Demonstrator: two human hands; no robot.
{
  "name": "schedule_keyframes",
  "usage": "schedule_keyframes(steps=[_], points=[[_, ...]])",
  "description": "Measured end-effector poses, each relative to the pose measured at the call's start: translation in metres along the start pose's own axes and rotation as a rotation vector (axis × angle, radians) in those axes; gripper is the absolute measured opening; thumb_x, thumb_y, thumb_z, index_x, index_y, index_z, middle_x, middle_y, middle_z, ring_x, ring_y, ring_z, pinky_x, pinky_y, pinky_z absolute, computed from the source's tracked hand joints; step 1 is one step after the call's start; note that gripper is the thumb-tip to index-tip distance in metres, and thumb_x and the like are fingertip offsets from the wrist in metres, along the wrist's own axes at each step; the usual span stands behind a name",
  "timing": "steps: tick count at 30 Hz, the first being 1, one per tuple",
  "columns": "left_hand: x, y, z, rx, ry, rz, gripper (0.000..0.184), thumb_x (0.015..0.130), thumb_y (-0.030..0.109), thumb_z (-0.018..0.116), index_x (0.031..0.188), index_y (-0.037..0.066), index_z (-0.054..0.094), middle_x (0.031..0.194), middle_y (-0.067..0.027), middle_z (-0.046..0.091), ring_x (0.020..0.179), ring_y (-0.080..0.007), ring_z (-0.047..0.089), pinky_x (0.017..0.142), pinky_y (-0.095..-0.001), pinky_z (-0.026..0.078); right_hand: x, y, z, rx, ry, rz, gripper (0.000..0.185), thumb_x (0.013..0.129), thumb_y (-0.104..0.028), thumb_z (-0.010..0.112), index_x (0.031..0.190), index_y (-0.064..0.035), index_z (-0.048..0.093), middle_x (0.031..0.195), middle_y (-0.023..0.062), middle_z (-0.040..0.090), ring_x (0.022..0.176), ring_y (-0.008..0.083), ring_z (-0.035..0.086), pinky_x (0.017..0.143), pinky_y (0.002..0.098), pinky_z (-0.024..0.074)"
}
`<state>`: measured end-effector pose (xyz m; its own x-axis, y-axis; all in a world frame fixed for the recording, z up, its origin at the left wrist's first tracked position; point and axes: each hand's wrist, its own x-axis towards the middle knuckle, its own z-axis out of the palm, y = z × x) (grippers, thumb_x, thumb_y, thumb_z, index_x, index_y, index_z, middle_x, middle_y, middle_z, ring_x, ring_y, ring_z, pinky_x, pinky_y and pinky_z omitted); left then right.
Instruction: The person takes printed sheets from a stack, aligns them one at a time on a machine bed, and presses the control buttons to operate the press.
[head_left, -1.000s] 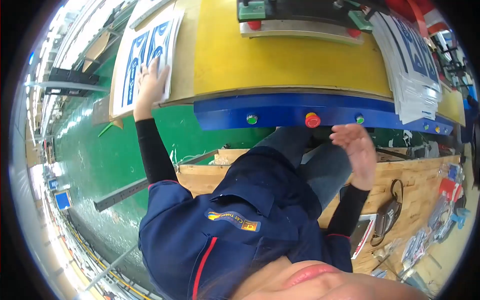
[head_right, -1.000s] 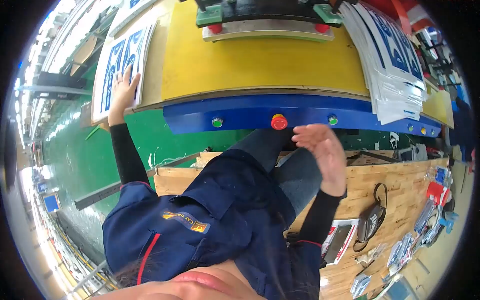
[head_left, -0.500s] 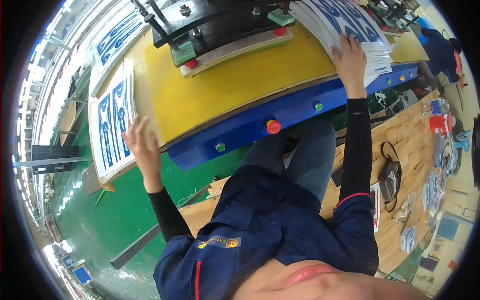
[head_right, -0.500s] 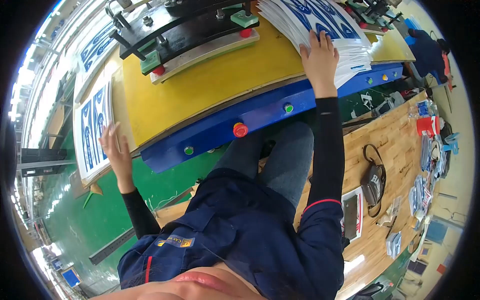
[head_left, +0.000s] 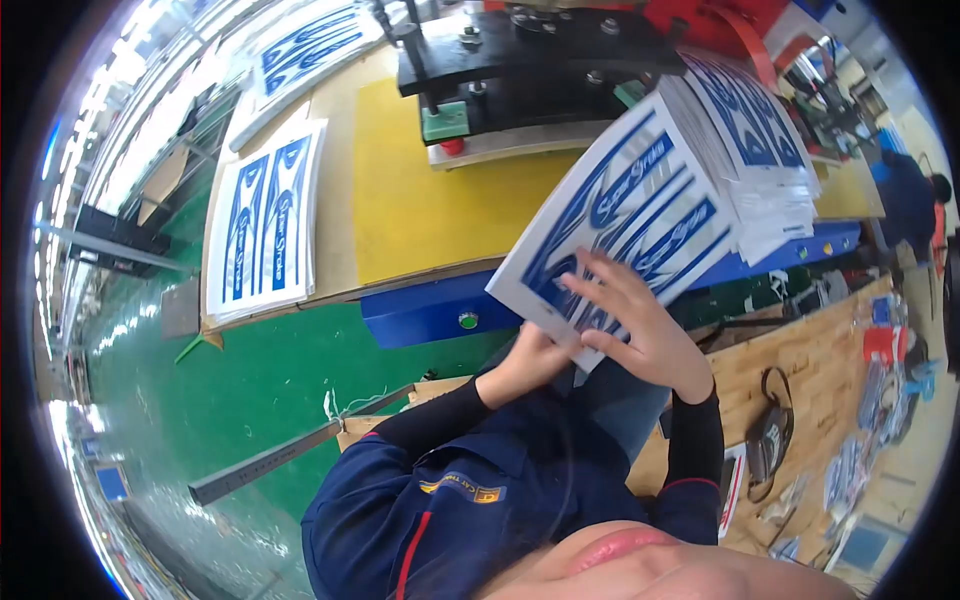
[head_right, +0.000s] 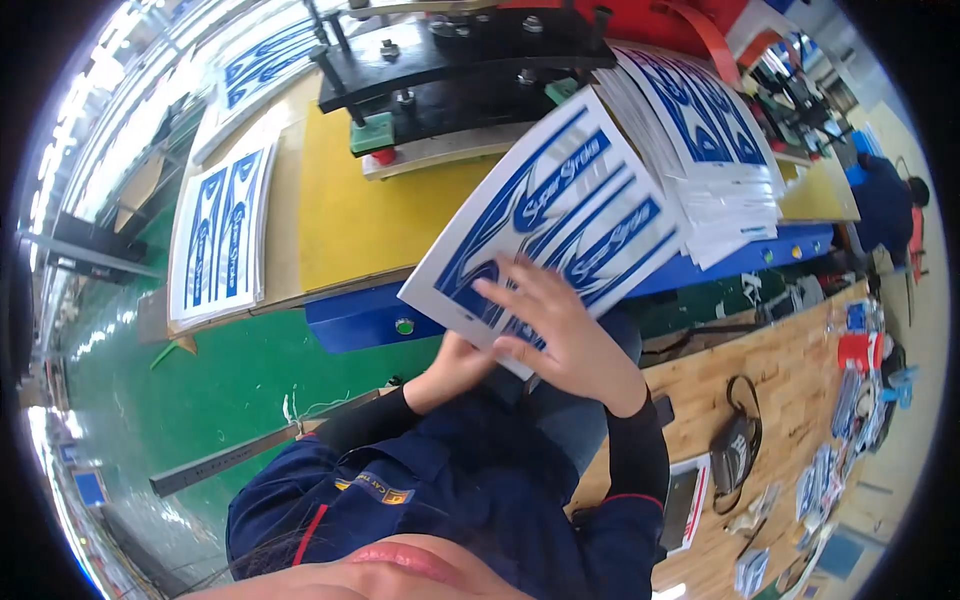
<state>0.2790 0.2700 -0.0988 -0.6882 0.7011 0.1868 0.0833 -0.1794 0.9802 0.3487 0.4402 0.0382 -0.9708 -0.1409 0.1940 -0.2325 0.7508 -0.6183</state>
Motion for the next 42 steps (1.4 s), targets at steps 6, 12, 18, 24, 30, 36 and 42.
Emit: schedule_keyframes(steps=[6,12,18,24,30,36,42], points=[[0.016,0.041,-0.108,-0.272,0.228,-0.619,0.036,0.094,0.018,0.068,0.124,-0.002,0.062,0.108,-0.0093,0.07,0.091,-0.0177,0.07,0.08,-0.0311,0.057,-0.031,0.114,0.041,-0.498,0.369,0.272,0.053,0.094,-0.033,0.064,0.142,-0.012,0.055,0.154,0.0234,0.039,0.142,0.0455,0.035,0.116,0.0538,0.0293],[-0.007,0.052,-0.173,0.134,0.538,-0.3,0.032,0.092,0.011,0.073,0.118,-0.002,0.059,0.104,-0.0105,0.07,0.094,-0.0136,0.067,0.08,-0.0303,0.054,-0.011,0.082,0.05,-0.437,0.26,0.223,0.048,0.091,-0.034,0.065,0.135,-0.0138,0.061,0.146,0.0139,0.048,0.135,0.0401,0.042,0.111,0.0511,0.0338],[0.029,0.056,-0.18,0.917,0.443,-0.051,0.012,0.091,0.012,0.071,0.1,0.004,0.067,0.109,-0.0101,0.071,0.119,-0.0278,0.062,0.107,-0.0456,0.041,0.014,0.111,0.03,-0.637,0.309,0.19,0.04,0.093,-0.029,0.063,0.133,-0.022,0.062,0.137,0.0115,0.056,0.14,0.0394,0.04,0.113,0.0542,0.0313],[0.063,0.039,-0.188,1.274,0.344,0.075,0.013,0.088,0.023,0.066,0.094,0.012,0.071,0.154,-0.0196,0.045,0.152,-0.0446,0.022,0.122,-0.0612,0.005,0.029,0.157,0.008,-0.664,0.393,0.205,0.032,0.094,-0.025,0.063,0.125,-0.0259,0.069,0.138,0.0123,0.058,0.14,0.0403,0.04,0.116,0.056,0.0285],[0.047,0.052,-0.175,1.304,0.226,-0.071,0.037,0.085,0.025,0.065,0.121,0.017,0.064,0.163,-0.0254,0.026,0.154,-0.0441,0.015,0.121,-0.0644,0.003,0.037,0.169,0.009,-0.596,0.38,0.257,0.032,0.097,-0.027,0.061,0.128,-0.0268,0.068,0.143,0.0131,0.055,0.143,0.0425,0.036,0.118,0.055,0.0255],[0.044,0.045,-0.176,1.425,0.236,-0.122,0.057,0.086,0.028,0.065,0.141,0.023,0.054,0.164,-0.0267,0.021,0.155,-0.0436,0.012,0.12,-0.0652,0.002,0.038,0.172,0.013,-0.506,0.379,0.244,0.034,0.098,-0.03,0.06,0.131,-0.0248,0.067,0.147,0.0142,0.051,0.145,0.0445,0.033,0.118,0.0565,0.0253],[0.068,0.032,-0.209,1.559,0.325,-0.172,0.054,0.093,0.033,0.055,0.147,0.029,0.051,0.164,-0.0239,0.025,0.156,-0.0393,0.01,0.121,-0.0612,-0.002,0.031,0.145,0.024,-0.507,0.34,0.174,0.042,0.094,-0.033,0.065,0.135,-0.0244,0.065,0.149,0.015,0.048,0.145,0.0451,0.032,0.117,0.0584,0.0252]])
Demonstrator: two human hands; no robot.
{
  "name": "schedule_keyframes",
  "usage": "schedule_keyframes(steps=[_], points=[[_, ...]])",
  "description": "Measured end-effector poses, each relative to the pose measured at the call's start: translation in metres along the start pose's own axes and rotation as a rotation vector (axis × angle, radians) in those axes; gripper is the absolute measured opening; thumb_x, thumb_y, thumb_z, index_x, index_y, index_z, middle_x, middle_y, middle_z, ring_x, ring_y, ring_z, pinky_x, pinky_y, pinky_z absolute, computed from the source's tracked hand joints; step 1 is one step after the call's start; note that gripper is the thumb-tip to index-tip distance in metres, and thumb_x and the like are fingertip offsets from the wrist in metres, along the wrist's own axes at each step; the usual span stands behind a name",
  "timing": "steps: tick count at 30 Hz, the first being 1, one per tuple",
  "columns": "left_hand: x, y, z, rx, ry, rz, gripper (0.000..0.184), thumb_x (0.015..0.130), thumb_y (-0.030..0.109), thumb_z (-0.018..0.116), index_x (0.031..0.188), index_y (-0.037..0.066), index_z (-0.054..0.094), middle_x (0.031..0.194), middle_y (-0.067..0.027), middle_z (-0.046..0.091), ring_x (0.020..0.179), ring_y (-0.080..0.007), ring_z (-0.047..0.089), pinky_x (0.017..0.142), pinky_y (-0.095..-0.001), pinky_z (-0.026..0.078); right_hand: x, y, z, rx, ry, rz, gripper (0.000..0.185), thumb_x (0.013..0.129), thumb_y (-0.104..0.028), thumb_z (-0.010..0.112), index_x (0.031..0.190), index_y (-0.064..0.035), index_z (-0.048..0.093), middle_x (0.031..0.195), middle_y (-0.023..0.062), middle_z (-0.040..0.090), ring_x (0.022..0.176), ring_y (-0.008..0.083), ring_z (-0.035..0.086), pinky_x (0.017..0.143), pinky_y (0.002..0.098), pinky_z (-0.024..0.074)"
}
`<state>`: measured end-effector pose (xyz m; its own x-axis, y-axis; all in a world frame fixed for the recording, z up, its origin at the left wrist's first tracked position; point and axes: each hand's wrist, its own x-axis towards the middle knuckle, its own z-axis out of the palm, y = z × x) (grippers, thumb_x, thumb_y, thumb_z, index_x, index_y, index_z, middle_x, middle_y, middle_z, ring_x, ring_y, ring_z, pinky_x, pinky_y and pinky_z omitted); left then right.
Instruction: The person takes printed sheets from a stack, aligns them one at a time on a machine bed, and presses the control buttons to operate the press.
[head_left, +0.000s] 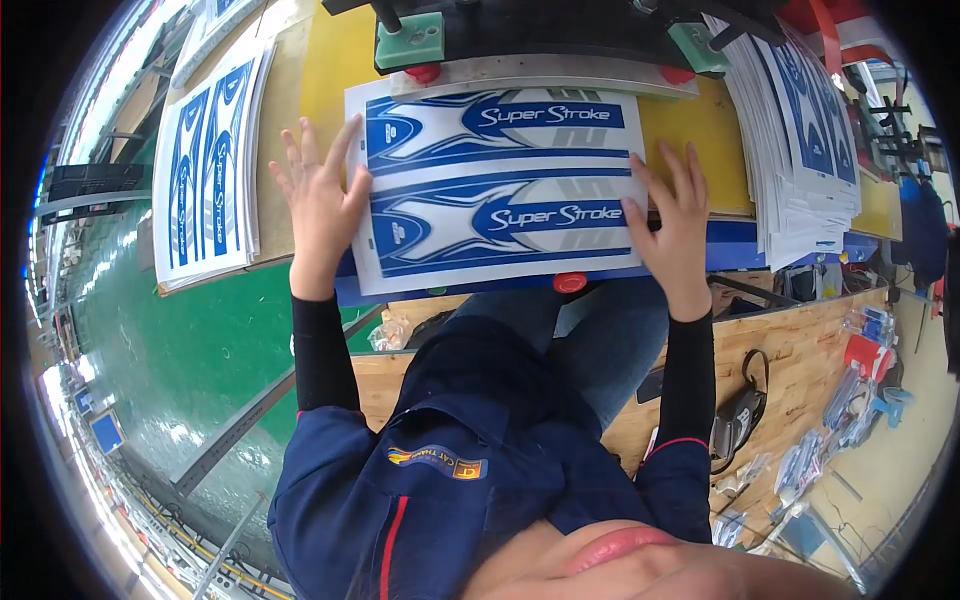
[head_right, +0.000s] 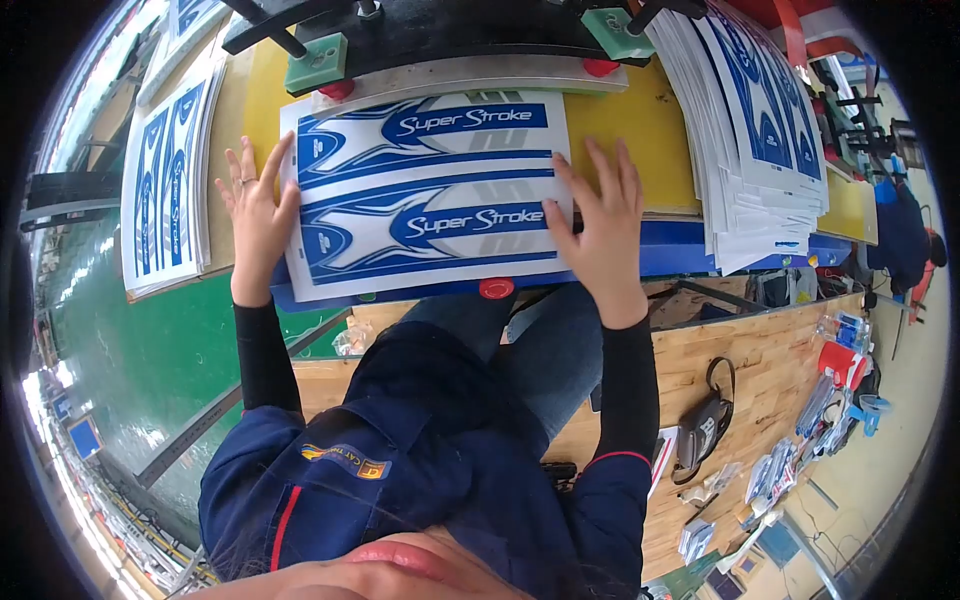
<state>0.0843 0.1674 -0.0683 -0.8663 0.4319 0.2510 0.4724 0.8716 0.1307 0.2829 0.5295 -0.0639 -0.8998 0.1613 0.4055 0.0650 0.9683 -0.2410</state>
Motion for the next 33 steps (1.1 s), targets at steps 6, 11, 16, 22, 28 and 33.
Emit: schedule_keyframes(steps=[6,11,16,22,28,33], points=[[0.015,0.009,0.007,-0.18,0.195,0.083,0.033,0.094,0.031,0.067,0.124,0.018,0.064,0.151,-0.0189,0.048,0.145,-0.0462,0.035,0.121,-0.0571,0.018,0.005,0.012,-0.004,-0.165,-0.006,0.081,0.045,0.096,-0.033,0.061,0.141,-0.0312,0.059,0.15,0.0167,0.047,0.145,0.0465,0.032,0.118,0.0606,0.0234],[-0.008,0.042,-0.005,-0.175,0.076,0.105,0.036,0.092,0.029,0.068,0.127,0.017,0.065,0.154,-0.0218,0.043,0.147,-0.0473,0.03,0.12,-0.0605,0.018,0.015,0.057,-0.002,-0.137,0.004,0.09,0.04,0.097,-0.03,0.06,0.137,-0.0294,0.063,0.149,0.0186,0.048,0.143,0.0469,0.034,0.118,0.0569,0.0267],[0.003,0.033,0.005,-0.283,0.095,0.125,0.037,0.092,0.031,0.07,0.127,0.021,0.065,0.157,-0.0202,0.039,0.149,-0.0456,0.027,0.121,-0.0626,0.014,0.03,0.074,-0.007,0.05,0.01,0.098,0.036,0.094,-0.03,0.065,0.13,-0.0247,0.068,0.149,0.0187,0.05,0.141,0.0433,0.04,0.117,0.0524,0.0326],[0.004,0.036,0.003,-0.123,0.098,0.145,0.036,0.093,0.026,0.065,0.129,0.026,0.066,0.159,-0.0224,0.036,0.15,-0.0458,0.025,0.122,-0.0605,0.012,0.039,0.083,-0.008,0.057,-0.035,0.08,0.038,0.093,-0.031,0.066,0.13,-0.0218,0.068,0.149,0.0176,0.05,0.139,0.0402,0.044,0.116,0.0494,0.0351],[0.0,0.033,0.002,-0.195,0.05,0.147,0.041,0.092,0.021,0.061,0.133,0.025,0.064,0.158,-0.0209,0.038,0.149,-0.0453,0.027,0.123,-0.0582,0.014,0.049,0.085,0.003,0.108,0.002,0.058,0.035,0.095,-0.031,0.064,0.128,-0.0212,0.069,0.149,0.0163,0.052,0.14,0.0381,0.044,0.117,0.0475,0.0339],[0.002,0.034,-0.001,-0.326,0.069,0.129,0.033,0.088,0.016,0.065,0.121,0.019,0.07,0.154,-0.0177,0.046,0.147,-0.0444,0.032,0.122,-0.057,0.02,0.048,0.085,0.003,0.144,0.002,0.075,0.034,0.091,-0.024,0.067,0.124,-0.0181,0.071,0.146,0.0145,0.055,0.14,0.0368,0.045,0.117,0.047,0.0337]])
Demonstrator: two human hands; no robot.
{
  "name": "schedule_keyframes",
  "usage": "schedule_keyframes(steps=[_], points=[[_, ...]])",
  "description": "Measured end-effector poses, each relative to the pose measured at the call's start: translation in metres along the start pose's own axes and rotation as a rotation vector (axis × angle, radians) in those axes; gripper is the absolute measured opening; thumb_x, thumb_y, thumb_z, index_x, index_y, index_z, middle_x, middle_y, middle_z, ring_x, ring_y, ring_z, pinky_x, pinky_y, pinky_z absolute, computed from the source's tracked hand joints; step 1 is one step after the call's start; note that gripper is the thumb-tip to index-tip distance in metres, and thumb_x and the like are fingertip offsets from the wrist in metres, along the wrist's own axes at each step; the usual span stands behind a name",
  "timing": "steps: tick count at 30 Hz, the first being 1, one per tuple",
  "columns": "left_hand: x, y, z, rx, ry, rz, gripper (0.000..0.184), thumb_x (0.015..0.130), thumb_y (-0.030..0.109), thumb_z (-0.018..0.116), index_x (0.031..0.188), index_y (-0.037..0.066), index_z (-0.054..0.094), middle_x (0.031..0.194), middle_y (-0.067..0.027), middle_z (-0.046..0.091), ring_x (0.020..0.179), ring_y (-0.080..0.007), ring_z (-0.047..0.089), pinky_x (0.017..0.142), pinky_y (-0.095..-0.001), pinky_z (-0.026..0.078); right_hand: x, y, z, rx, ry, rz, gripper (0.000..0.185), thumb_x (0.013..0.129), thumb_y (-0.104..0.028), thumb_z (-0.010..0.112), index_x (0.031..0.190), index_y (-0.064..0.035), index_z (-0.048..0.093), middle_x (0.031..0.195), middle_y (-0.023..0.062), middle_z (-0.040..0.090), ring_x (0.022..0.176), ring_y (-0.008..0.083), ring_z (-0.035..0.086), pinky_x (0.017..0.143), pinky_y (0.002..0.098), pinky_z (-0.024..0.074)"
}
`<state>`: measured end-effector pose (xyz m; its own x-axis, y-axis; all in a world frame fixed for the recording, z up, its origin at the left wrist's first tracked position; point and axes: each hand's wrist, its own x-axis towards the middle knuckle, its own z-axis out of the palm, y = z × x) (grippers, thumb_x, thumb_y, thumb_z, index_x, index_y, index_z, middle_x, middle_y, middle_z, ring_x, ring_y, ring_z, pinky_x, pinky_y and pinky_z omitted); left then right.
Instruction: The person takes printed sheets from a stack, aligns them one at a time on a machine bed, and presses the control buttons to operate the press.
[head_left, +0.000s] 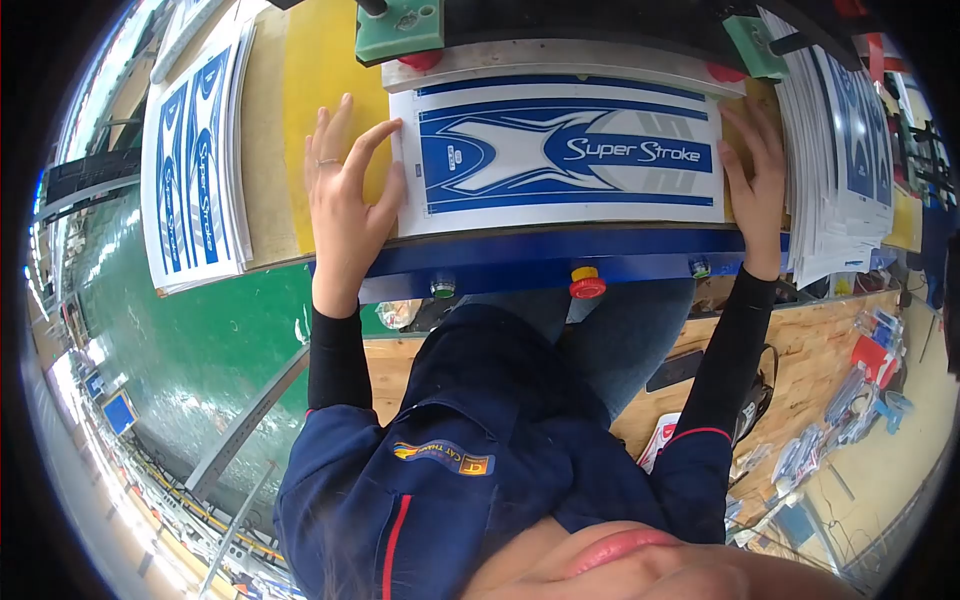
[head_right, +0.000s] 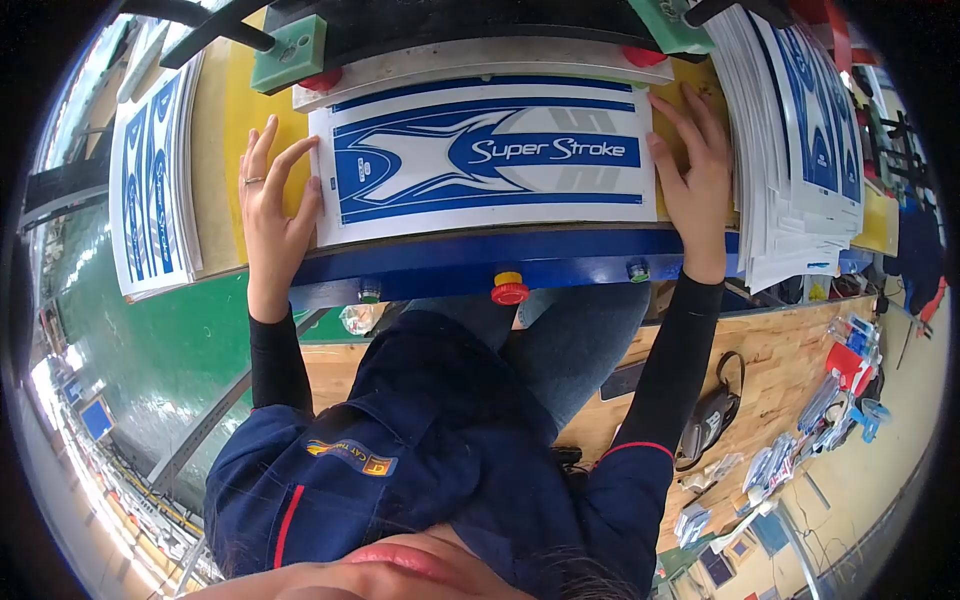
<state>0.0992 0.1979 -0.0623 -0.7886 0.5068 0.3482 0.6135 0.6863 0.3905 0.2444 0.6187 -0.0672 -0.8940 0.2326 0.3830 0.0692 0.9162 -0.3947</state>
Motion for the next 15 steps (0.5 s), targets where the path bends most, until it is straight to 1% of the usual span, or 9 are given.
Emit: schedule_keyframes(steps=[5,6,8,12,15], points=[[-0.0047,-0.0084,-0.0054,-0.153,0.005,0.035,0.016,0.082,0.01,0.066,0.095,0.012,0.076,0.144,-0.0135,0.057,0.145,-0.0428,0.037,0.12,-0.0563,0.025,-0.0032,0.0043,-0.0061,0.121,-0.007,-0.09,0.028,0.081,-0.008,0.069,0.109,-0.01,0.073,0.146,0.0125,0.055,0.14,0.0359,0.045,0.118,0.0469,0.0333],[-0.005,-0.0077,-0.0054,-0.164,0.015,0.027,0.015,0.082,0.01,0.066,0.093,0.012,0.076,0.142,-0.013,0.058,0.144,-0.0424,0.038,0.119,-0.0561,0.026,-0.0045,0.0044,-0.006,0.143,0.0,-0.108,0.026,0.08,-0.006,0.069,0.106,-0.0084,0.073,0.146,0.0122,0.056,0.14,0.0358,0.046,0.118,0.0467,0.0331],[-0.0054,-0.0056,-0.0057,-0.185,0.034,0.01,0.012,0.082,0.01,0.066,0.088,0.011,0.076,0.139,-0.012,0.061,0.143,-0.0418,0.039,0.118,-0.0558,0.028,-0.0046,0.003,-0.0071,0.116,0.001,-0.115,0.023,0.08,-0.005,0.069,0.103,-0.0073,0.073,0.145,0.0121,0.057,0.139,0.0353,0.046,0.118,0.0465,0.0325],[-0.0057,-0.007,-0.0043,-0.184,0.044,0.002,0.012,0.082,0.011,0.066,0.087,0.011,0.077,0.137,-0.012,0.063,0.142,-0.0413,0.041,0.117,-0.0552,0.031,-0.0063,0.0032,-0.0061,0.155,0.005,-0.065,0.019,0.08,-0.004,0.068,0.098,-0.0058,0.074,0.141,0.0117,0.06,0.14,0.0341,0.046,0.119,0.0456,0.0312],[-0.0061,-0.0071,-0.0044,-0.182,0.042,-0.007,0.012,0.082,0.012,0.066,0.086,0.012,0.077,0.134,-0.0118,0.064,0.14,-0.0406,0.044,0.117,-0.0546,0.032,-0.0073,0.0041,-0.0064,0.127,0.01,-0.076,0.016,0.082,-0.005,0.068,0.097,-0.0059,0.075,0.14,0.0114,0.061,0.139,0.0334,0.047,0.119,0.0453,0.0315]])
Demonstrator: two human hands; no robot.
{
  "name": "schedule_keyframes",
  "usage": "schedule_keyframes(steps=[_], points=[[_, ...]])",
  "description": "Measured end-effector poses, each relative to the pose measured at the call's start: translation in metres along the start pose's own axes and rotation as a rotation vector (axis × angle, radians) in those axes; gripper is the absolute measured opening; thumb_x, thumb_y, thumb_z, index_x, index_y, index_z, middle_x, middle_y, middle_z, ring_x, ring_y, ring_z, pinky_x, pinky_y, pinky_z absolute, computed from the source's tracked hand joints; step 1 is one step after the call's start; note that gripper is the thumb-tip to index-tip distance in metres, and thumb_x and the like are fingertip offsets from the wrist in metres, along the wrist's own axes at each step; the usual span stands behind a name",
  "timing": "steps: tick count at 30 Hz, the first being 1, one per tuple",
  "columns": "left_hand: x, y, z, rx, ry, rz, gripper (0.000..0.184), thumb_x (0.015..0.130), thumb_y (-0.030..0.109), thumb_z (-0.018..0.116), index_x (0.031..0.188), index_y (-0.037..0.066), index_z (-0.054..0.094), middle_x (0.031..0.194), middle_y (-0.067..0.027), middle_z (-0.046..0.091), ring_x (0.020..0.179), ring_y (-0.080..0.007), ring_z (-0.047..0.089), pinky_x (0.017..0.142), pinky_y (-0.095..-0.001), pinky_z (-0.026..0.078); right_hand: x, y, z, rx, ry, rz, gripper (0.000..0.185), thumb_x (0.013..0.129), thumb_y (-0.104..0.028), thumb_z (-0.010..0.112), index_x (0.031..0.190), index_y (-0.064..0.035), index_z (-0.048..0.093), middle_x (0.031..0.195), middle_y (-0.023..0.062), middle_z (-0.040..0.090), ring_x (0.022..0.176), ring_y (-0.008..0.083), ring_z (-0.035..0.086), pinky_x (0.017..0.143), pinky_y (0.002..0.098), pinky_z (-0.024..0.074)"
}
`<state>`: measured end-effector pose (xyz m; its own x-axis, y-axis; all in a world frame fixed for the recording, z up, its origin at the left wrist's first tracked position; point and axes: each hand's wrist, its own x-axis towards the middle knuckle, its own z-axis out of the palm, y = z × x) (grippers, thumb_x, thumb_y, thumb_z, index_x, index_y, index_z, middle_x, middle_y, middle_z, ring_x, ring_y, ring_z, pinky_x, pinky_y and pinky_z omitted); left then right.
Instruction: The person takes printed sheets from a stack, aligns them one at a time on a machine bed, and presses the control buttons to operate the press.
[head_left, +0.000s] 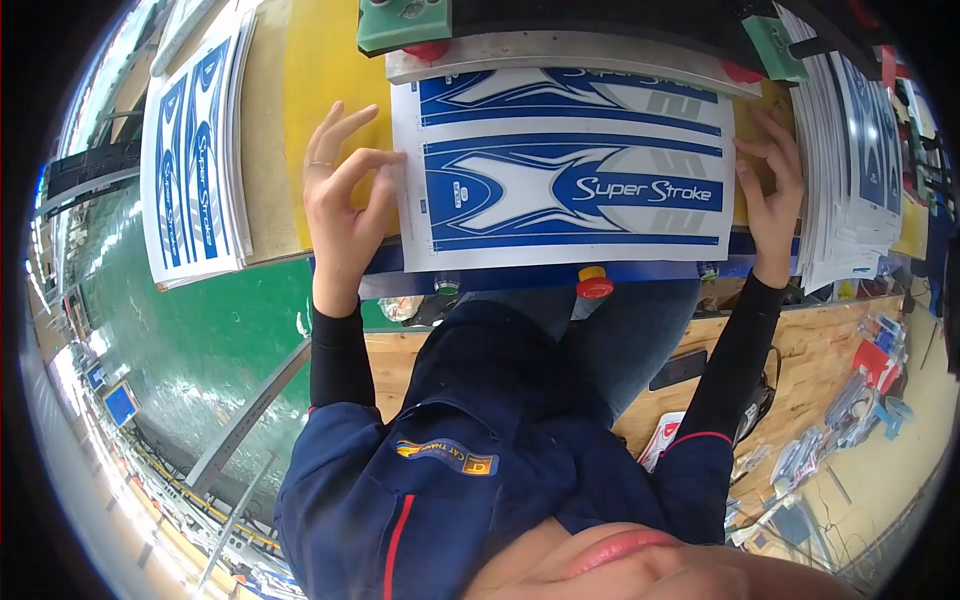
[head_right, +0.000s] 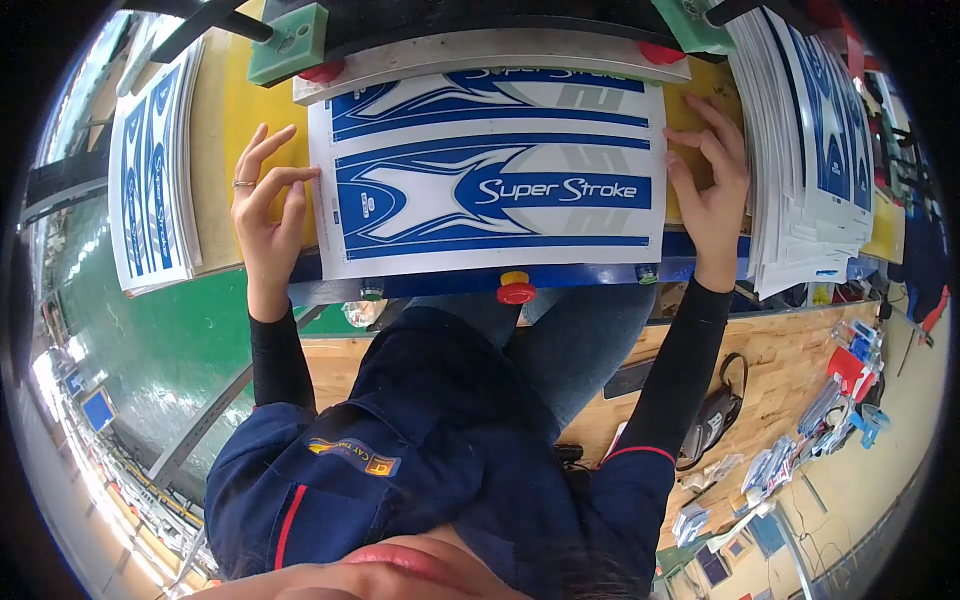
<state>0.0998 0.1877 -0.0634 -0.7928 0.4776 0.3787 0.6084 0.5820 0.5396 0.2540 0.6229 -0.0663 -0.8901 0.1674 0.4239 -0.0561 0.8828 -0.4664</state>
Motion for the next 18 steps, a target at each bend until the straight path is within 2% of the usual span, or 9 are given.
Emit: schedule_keyframes(steps=[9,14,18], points=[[-0.0001,0.0018,-0.0015,0.006,0.005,0.004,0.015,0.081,0.011,0.064,0.086,0.012,0.078,0.129,-0.0098,0.068,0.136,-0.0376,0.049,0.114,-0.0516,0.037,-0.0007,-0.0013,-0.0021,0.004,-0.002,0.018,0.014,0.085,-0.01,0.068,0.096,-0.0062,0.076,0.136,0.0118,0.064,0.137,0.0335,0.048,0.118,0.0456,0.0325],[0.0006,0.0026,-0.0014,0.002,0.009,-0.004,0.016,0.082,0.01,0.063,0.086,0.012,0.079,0.127,-0.0096,0.068,0.135,-0.0376,0.05,0.113,-0.0506,0.038,0.0012,-0.0016,-0.0032,0.009,-0.031,-0.042,0.018,0.084,-0.01,0.068,0.101,-0.007,0.072,0.137,0.0123,0.062,0.137,0.0343,0.048,0.116,0.0463,0.0345],[0.0012,0.0011,-0.0002,0.001,0.013,-0.026,0.018,0.081,0.01,0.064,0.089,0.013,0.079,0.14,-0.0153,0.059,0.139,-0.0394,0.045,0.115,-0.0508,0.035,0.0062,-0.0064,-0.0017,-0.008,-0.061,-0.045,0.018,0.086,-0.012,0.07,0.103,-0.0067,0.069,0.139,0.0122,0.061,0.136,0.0346,0.049,0.115,0.0451,0.0364]])
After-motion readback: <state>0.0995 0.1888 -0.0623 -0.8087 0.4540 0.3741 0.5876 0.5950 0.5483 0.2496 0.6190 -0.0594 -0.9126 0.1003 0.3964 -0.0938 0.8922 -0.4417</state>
